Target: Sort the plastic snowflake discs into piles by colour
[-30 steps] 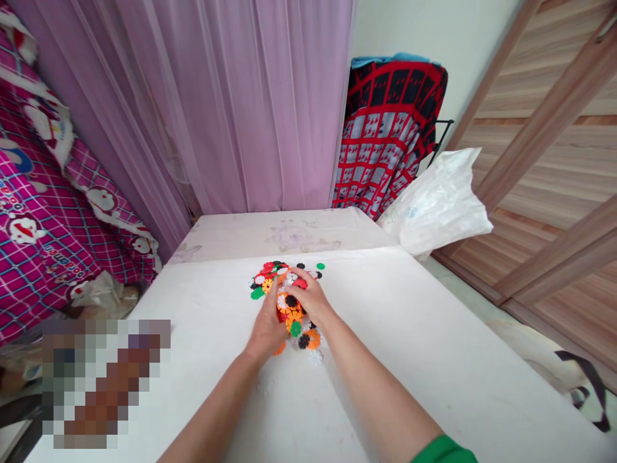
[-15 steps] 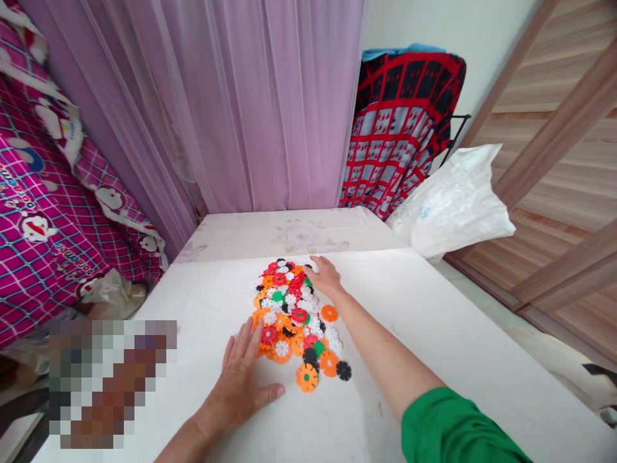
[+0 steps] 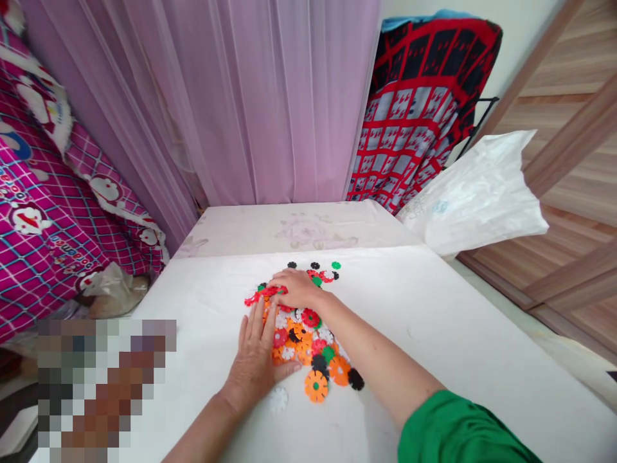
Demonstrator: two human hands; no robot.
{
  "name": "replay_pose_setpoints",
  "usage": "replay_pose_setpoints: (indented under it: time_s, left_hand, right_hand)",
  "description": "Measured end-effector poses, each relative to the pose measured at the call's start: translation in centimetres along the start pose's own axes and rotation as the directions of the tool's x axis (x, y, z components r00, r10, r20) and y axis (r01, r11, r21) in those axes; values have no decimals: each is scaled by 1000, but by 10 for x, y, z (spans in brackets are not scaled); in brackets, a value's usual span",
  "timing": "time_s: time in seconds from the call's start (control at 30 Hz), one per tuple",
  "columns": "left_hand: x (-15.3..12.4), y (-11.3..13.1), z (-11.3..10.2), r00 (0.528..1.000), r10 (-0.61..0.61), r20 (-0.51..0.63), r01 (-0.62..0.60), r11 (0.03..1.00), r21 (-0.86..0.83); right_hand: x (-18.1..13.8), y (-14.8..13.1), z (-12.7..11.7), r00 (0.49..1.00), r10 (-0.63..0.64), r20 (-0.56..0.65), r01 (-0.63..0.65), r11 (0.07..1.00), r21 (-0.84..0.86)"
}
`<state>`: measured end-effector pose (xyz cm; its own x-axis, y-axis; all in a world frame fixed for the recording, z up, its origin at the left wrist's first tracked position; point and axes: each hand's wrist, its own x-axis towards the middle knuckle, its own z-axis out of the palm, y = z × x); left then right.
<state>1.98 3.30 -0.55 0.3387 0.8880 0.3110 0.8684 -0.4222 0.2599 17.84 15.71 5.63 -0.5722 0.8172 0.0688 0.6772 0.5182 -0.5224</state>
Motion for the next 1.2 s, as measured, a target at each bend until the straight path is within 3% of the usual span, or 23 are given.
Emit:
replay_pose_setpoints:
  time_s: [0.1, 0.17, 0.3, 0.4, 0.5, 0.6, 0.8, 0.97, 1.07, 1.2]
  left_hand:
    - [-15, -2, -11, 1000, 4, 31, -4, 1000, -29]
    - [-29, -6, -15, 998, -10, 67, 12, 1000, -28]
    - [-46, -21, -18, 989, -33, 147, 34, 999, -7]
    - [-30, -25, -28, 973, -60, 224, 66, 998, -21]
    - [6, -17, -45, 940, -92, 328, 116, 992, -54]
    - [40, -4, -56, 920, -52, 389, 93, 992, -88]
    - [70, 14, -46, 910, -123, 395, 199, 967, -157]
    - [73, 24, -48, 919, -133, 371, 256, 916, -307]
    - [62, 24, -57, 939, -125, 321, 242, 903, -356]
    - [23, 7, -63, 967, -41, 253, 123, 940, -318]
  right_hand:
    - [-42, -2, -13, 993, -114, -16, 115, 990, 85]
    - [-79, -1, -21, 991, -115, -62, 120, 989, 86]
    - [-153, 8, -17, 986, 164, -41, -164, 986, 11]
    - [-178, 18, -2, 951, 307, -17, -308, 950, -50]
    - [-163, 25, 4, 934, 348, -78, -350, 937, -6]
    - [-130, 28, -2, 960, 270, -72, -266, 962, 61]
    - [-86, 24, -7, 981, 183, -61, -166, 963, 215]
    - [-76, 14, -2, 969, 192, -155, -106, 891, 441]
    - [-78, 2, -7, 974, 179, -140, -106, 903, 416]
    - [-99, -12, -19, 1000, 3, -29, 5, 962, 274]
